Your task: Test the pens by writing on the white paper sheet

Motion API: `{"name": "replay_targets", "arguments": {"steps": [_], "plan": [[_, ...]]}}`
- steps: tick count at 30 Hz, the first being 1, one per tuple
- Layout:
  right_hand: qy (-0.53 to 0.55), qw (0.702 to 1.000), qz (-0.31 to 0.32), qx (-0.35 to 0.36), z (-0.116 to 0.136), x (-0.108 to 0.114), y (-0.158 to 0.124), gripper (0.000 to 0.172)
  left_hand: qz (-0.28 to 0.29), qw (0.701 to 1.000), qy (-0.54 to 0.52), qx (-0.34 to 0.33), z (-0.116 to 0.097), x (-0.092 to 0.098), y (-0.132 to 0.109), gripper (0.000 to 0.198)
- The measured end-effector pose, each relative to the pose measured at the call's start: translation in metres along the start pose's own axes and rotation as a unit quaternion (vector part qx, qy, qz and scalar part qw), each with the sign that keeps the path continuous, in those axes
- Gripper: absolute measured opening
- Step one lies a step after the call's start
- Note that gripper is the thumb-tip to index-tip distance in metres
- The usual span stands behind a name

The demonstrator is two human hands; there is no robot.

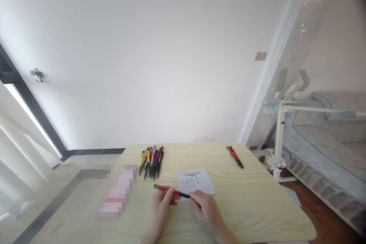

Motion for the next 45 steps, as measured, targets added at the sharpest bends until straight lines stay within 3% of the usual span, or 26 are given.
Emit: {"name": "replay_targets", "arguments": {"steps": [5,12,16,26,38,45], "plan": [[0.018,1.0,-0.003,-0.004,0.0008,0.001,-0.0001,0.025,0.003,1.0,0.002,-0.002,-0.0024,0.0002,-0.0011,0.029],[0.034,0.998,-0.029,-0.037,-0.0012,-0.0011,0.0004,0.017,0.003,1.0,-0.009,0.003,-0.0031,0.0009,-0.0012,0.03],[0.021,0.999,-0.023,-0.028,-0.0032,-0.0028,-0.0003,0.011,-0.001,1.0,-0.007,0.005,-0.0013,0.0001,0.0001,0.03],[0.013,1.0,-0.001,0.016,0.0016,0.002,0.001,0.015,0.012,1.0,0.009,0.001,-0.0043,0.0015,-0.0015,0.031],[0.012,1.0,-0.016,-0.019,-0.002,-0.0007,0.0002,0.01,0.004,1.0,0.002,-0.009,-0.0039,0.0012,-0.003,0.03],[-0.003,1.0,0.003,-0.004,0.0012,0.002,0.0007,0.015,-0.009,0.999,0.041,-0.031,-0.0011,-0.0038,-0.0026,0.035]]}}
Point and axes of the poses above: each hand's wrist, its own y-axis towards the middle knuckle, its own x-axis out of the back of the hand, z = x × y, the point moved 1 cm from there along y, towards the middle knuckle, and after that the axes turned 11 degrees about y, right-handed, at the moved point
